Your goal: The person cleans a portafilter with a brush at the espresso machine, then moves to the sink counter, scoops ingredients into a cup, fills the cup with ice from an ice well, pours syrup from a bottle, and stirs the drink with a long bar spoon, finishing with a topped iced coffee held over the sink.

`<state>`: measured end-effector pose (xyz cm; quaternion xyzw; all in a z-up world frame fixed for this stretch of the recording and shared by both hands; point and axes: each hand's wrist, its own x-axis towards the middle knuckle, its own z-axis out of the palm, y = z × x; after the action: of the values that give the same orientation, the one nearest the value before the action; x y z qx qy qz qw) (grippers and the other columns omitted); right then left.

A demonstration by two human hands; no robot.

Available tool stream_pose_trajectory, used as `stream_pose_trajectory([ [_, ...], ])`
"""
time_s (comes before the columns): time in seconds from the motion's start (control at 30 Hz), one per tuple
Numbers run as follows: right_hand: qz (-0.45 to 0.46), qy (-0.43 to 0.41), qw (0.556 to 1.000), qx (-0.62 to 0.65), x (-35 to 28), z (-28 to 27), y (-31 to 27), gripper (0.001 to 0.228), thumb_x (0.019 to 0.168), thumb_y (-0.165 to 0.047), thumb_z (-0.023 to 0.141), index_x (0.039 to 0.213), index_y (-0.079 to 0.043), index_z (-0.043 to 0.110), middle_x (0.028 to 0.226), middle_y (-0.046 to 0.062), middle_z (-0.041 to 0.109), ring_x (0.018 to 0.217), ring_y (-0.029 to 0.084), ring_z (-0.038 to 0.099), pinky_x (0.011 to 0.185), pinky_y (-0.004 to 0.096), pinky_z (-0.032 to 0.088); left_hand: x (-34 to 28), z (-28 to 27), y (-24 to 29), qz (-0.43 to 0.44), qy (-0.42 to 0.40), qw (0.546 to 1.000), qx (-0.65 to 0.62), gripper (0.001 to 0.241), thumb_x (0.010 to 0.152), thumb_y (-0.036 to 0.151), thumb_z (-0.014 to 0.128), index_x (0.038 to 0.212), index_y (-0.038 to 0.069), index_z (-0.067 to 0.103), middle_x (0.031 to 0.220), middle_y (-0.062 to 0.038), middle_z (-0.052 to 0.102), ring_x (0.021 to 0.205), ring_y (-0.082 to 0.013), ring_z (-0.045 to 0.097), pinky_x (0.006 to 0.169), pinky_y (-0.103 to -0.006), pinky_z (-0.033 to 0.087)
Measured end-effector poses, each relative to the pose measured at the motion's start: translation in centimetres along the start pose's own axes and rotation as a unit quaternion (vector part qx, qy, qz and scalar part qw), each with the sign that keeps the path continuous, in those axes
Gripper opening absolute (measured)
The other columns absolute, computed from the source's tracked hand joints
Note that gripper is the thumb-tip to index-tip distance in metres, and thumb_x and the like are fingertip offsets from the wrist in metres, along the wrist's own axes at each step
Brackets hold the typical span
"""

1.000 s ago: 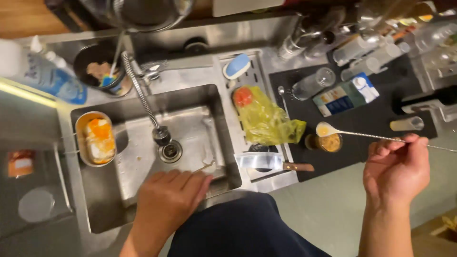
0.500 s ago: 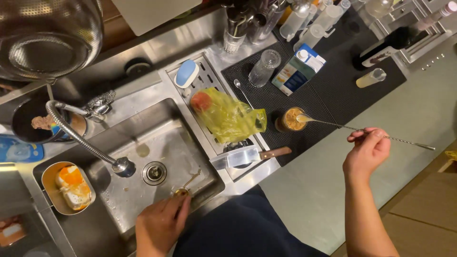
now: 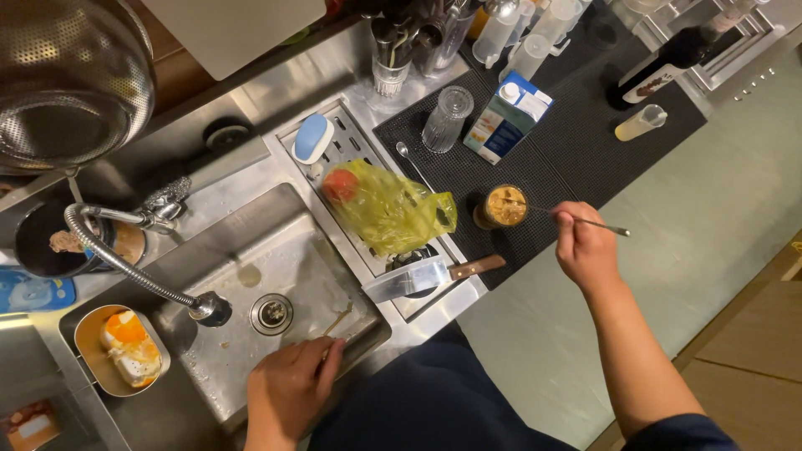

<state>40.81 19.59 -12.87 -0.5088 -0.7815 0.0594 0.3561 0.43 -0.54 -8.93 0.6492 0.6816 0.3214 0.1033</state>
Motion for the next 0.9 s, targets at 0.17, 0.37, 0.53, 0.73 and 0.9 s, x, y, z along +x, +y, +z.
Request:
stream_pose_trajectory([
  [0.17,0.010,-0.065,0.998,-0.007,1.6,1.0,0.4,0.012,0.107,-0.007,0.057,0.101,-0.001,0.067,0.100,0.014,0.070,0.090,0.030,0.069,0.080,0.039,0.056,-0.7,0.2,-0.4,-0.026,-0.019,0.999,-0.006,0.008,0.081,0.022,0.078,0.080,0.015,0.074,0.075,-0.005,0.075,0.062,-0.0280,0.070,0.055,-0.0388,0.054],
  [0.37,0.052,-0.066,0.996,0.005,1.0,3.0,1.8,0.021,0.109,-0.010,0.056,0.093,0.001,0.065,0.097,0.014,0.072,0.082,0.028,0.069,0.075,0.037,0.055,-1.2,0.1,-0.6,-0.034,-0.020,0.999,0.001,0.009,0.081,0.023,0.078,0.082,0.014,0.075,0.074,-0.005,0.074,0.062,-0.0287,0.070,0.055,-0.0392,0.054],
  [0.53,0.186,0.000,0.979,0.082,0.4,3.6,2.6,0.027,0.114,-0.016,0.051,0.096,0.000,0.063,0.077,0.008,0.067,0.070,0.016,0.065,0.067,0.030,0.053,-1.4,0.1,-0.8,-0.023,-0.021,0.999,0.007,0.011,0.082,0.023,0.077,0.081,0.013,0.073,0.076,-0.005,0.074,0.065,-0.0273,0.070,0.056,-0.0388,0.054],
  [0.73,0.214,0.080,0.968,0.103,0.4,2.5,3.2,0.029,0.117,-0.019,0.050,0.099,0.000,0.062,0.078,0.005,0.066,0.071,0.010,0.063,0.066,0.026,0.051,-1.1,0.0,-0.5,-0.010,-0.029,1.000,0.006,0.011,0.083,0.022,0.077,0.081,0.012,0.073,0.076,-0.005,0.074,0.065,-0.0263,0.070,0.056,-0.0377,0.054],
  [0.9,0.204,0.103,0.968,0.104,0.7,1.4,2.1,0.028,0.118,-0.018,0.051,0.099,0.000,0.062,0.077,0.005,0.065,0.070,0.010,0.061,0.065,0.026,0.049,-1.0,0.1,-0.2,0.004,-0.014,1.000,-0.002,0.010,0.083,0.021,0.077,0.080,0.013,0.072,0.077,-0.004,0.075,0.066,-0.0254,0.070,0.057,-0.0366,0.054],
])
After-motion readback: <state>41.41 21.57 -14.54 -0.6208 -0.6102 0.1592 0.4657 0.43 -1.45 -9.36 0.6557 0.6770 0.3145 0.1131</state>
